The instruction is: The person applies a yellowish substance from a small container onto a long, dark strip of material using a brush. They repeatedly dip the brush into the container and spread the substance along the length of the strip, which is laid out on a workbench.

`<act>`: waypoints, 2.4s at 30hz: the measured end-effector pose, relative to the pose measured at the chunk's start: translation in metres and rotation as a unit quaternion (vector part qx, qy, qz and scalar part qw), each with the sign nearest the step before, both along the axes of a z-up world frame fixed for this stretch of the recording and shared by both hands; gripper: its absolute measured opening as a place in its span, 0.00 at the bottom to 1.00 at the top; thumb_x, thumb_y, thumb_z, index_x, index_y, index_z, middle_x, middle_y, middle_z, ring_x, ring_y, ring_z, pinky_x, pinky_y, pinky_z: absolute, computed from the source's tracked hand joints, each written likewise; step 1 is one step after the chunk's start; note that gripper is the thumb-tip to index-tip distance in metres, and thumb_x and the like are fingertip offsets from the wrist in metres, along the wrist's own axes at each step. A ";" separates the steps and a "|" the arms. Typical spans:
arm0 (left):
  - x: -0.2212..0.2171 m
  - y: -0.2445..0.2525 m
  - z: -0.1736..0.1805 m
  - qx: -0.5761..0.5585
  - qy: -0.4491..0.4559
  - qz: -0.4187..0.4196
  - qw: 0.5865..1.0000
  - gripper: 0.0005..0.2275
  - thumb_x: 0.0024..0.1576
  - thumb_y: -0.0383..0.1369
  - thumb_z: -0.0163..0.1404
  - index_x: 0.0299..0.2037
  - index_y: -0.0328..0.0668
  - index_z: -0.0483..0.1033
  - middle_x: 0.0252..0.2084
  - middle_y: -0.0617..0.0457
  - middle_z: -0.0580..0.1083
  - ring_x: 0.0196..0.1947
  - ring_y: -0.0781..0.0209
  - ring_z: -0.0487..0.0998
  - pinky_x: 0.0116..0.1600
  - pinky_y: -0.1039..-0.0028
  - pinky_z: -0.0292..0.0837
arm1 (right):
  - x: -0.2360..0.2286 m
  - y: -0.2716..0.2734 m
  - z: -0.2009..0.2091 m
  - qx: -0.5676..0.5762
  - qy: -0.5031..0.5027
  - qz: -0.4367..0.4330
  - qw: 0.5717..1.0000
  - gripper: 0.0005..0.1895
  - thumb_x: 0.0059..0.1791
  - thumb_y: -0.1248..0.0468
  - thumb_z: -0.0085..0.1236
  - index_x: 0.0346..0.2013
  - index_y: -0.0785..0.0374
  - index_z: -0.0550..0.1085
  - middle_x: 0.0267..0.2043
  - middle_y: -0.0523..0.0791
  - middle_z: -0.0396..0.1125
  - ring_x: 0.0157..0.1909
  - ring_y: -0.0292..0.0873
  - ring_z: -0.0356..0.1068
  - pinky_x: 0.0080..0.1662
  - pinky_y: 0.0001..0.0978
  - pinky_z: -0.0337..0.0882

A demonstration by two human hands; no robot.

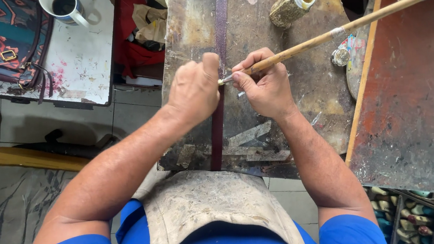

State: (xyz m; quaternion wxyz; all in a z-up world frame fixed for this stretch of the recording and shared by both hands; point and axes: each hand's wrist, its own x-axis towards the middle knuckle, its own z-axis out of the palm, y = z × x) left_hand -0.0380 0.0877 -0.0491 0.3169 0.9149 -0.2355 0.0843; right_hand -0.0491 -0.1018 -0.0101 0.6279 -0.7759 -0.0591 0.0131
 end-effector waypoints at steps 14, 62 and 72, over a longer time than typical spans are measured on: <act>-0.004 0.028 0.005 -0.084 -0.027 -0.036 0.995 0.25 0.45 0.27 0.65 0.53 0.39 0.69 0.31 0.52 0.80 0.36 0.49 0.82 0.41 0.61 0.75 | 0.002 0.000 0.002 -0.007 0.031 -0.006 0.999 0.11 0.52 0.74 0.62 0.41 0.68 0.66 0.38 0.55 0.75 0.33 0.41 0.78 0.36 0.27 0.82; -0.002 0.034 0.034 0.152 0.033 -0.060 0.986 0.16 0.50 0.48 0.62 0.36 0.47 0.73 0.37 0.53 0.66 0.44 0.53 0.64 0.48 0.58 0.55 | 0.036 0.004 -0.006 -0.089 -0.188 0.011 0.978 0.11 0.51 0.74 0.66 0.37 0.65 0.69 0.38 0.51 0.74 0.34 0.40 0.77 0.34 0.24 0.74; 0.050 0.030 0.045 0.224 0.129 -0.181 0.949 0.66 0.38 0.64 0.65 0.77 0.36 0.32 0.78 0.49 0.54 0.79 0.39 0.39 0.68 0.21 0.22 | 0.018 0.014 0.011 -0.156 -0.104 -0.038 0.982 0.10 0.51 0.70 0.63 0.38 0.58 0.69 0.35 0.44 0.74 0.31 0.36 0.73 0.35 0.25 0.75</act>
